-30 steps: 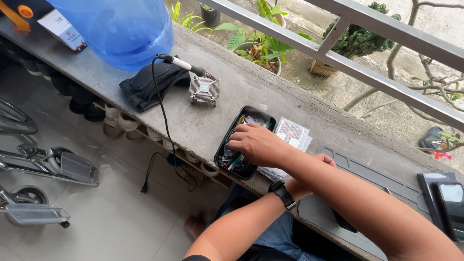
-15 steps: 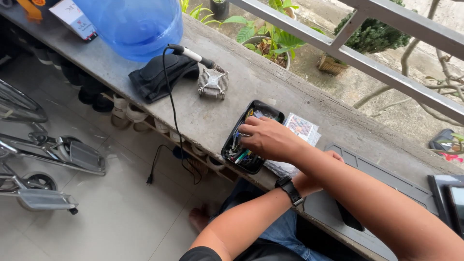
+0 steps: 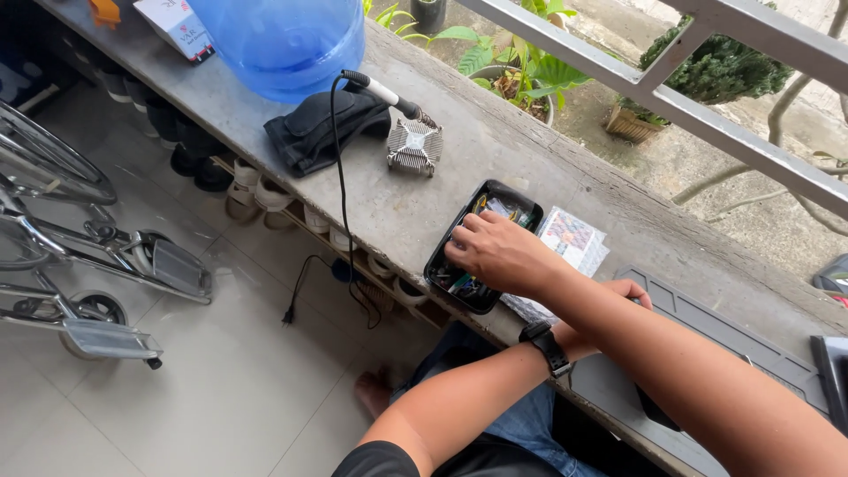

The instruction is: The person uses a plastic pry tool to carefully remove the back cover of a smartphone on a repair bench.

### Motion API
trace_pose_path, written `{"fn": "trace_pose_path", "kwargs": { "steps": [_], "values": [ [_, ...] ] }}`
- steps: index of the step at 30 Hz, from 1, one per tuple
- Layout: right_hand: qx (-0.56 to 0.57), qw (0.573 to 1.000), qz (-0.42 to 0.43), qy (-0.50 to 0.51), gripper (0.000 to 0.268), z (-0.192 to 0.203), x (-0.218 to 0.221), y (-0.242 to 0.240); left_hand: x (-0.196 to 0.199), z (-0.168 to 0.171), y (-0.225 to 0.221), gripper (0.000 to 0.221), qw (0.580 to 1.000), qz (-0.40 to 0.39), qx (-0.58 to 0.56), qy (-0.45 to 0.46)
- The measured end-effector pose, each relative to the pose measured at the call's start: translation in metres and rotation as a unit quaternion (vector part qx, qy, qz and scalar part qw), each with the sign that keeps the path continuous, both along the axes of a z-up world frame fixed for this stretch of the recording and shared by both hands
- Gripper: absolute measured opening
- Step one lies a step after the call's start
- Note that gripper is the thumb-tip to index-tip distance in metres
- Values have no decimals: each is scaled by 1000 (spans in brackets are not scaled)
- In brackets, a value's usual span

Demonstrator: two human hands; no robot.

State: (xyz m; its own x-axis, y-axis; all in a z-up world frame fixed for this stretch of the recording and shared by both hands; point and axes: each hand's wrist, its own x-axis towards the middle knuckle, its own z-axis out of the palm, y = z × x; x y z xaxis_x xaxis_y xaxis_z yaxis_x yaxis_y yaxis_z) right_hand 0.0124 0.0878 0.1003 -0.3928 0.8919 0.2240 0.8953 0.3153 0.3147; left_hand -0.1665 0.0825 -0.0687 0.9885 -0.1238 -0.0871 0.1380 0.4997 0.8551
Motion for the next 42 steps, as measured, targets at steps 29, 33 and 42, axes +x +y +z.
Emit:
{"fn": "trace_pose_path", "kwargs": {
  "steps": [29, 33, 42],
  "values": [
    [9, 982, -181, 45, 18, -22, -26, 20, 144, 101, -117, 28, 968, 149, 182, 91],
    [58, 982, -139, 116, 9, -19, -6, 7, 154, 70, -113, 29, 993, 82, 73, 36],
    [74, 903, -220, 361, 5, 20, 7, -29, 159, 70, -114, 23, 981, 131, 145, 7]
  ]
}}
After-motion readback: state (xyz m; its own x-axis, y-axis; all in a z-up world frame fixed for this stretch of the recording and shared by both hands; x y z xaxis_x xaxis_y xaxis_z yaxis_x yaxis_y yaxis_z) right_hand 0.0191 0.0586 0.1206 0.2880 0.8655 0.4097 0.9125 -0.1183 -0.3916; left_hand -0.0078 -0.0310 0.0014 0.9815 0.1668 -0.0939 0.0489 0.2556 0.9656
